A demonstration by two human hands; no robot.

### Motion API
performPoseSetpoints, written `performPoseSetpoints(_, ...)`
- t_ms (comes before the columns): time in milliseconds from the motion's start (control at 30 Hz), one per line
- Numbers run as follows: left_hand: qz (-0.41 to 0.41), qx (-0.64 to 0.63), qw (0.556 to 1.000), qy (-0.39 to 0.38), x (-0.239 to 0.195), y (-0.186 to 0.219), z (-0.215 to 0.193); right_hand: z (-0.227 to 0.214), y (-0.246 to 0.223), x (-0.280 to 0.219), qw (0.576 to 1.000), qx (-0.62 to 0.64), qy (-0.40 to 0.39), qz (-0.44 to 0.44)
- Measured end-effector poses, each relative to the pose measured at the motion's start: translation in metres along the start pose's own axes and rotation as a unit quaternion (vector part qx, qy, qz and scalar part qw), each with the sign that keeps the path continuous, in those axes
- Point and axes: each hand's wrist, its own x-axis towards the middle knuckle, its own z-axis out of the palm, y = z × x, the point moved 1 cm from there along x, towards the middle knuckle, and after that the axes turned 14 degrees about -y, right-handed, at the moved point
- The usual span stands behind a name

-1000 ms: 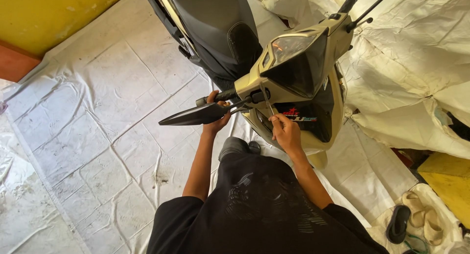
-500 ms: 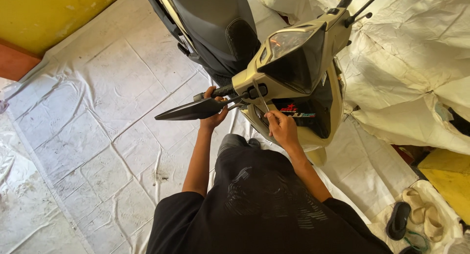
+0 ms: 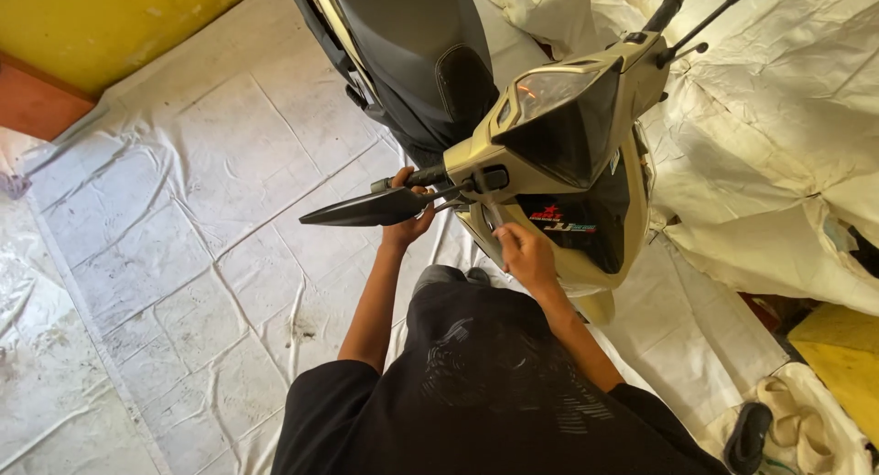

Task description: The person uses a screwdriver to tighten a screw on the front fairing of a beige motorcycle. They hold the handlebar with one hand while turning the screwdriver with the other, working on the area near the left side mirror.

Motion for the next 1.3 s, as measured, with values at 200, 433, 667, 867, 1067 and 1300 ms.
performPoseSetpoints(200,-0.012,-0.005,1.000,0.006,-0.002,-0.005,0.007,-0.008,-0.014,-0.009,0.999,0.021,0.050,-0.006)
performPoseSetpoints(433,-0.015,0.003,1.000,-0.009,-0.003,-0.014,0.012,0.001,-0.024,-0.007,1.000,0.002,-0.021,-0.003)
performPoseSetpoints(667,-0.028,-0.013,0.999,-0.016,-0.002,-0.007,0.006,-0.012,-0.017,-0.014,0.999,0.003,0.039,0.006)
performPoseSetpoints(867,-0.035,-0.010,0.999,-0.029,-0.002,-0.012,0.009,-0.003,-0.032,-0.016,0.999,-0.023,-0.003,0.031)
performPoseSetpoints(1067,-0.032,-0.019,0.999,-0.028,0.000,-0.015,0.006,-0.009,-0.027,-0.014,0.999,-0.007,0.039,0.018)
performPoseSetpoints(1300,-0.029,-0.030,0.999,-0.021,-0.005,-0.011,0.006,0.003,-0.029,-0.017,0.999,-0.028,0.003,0.034)
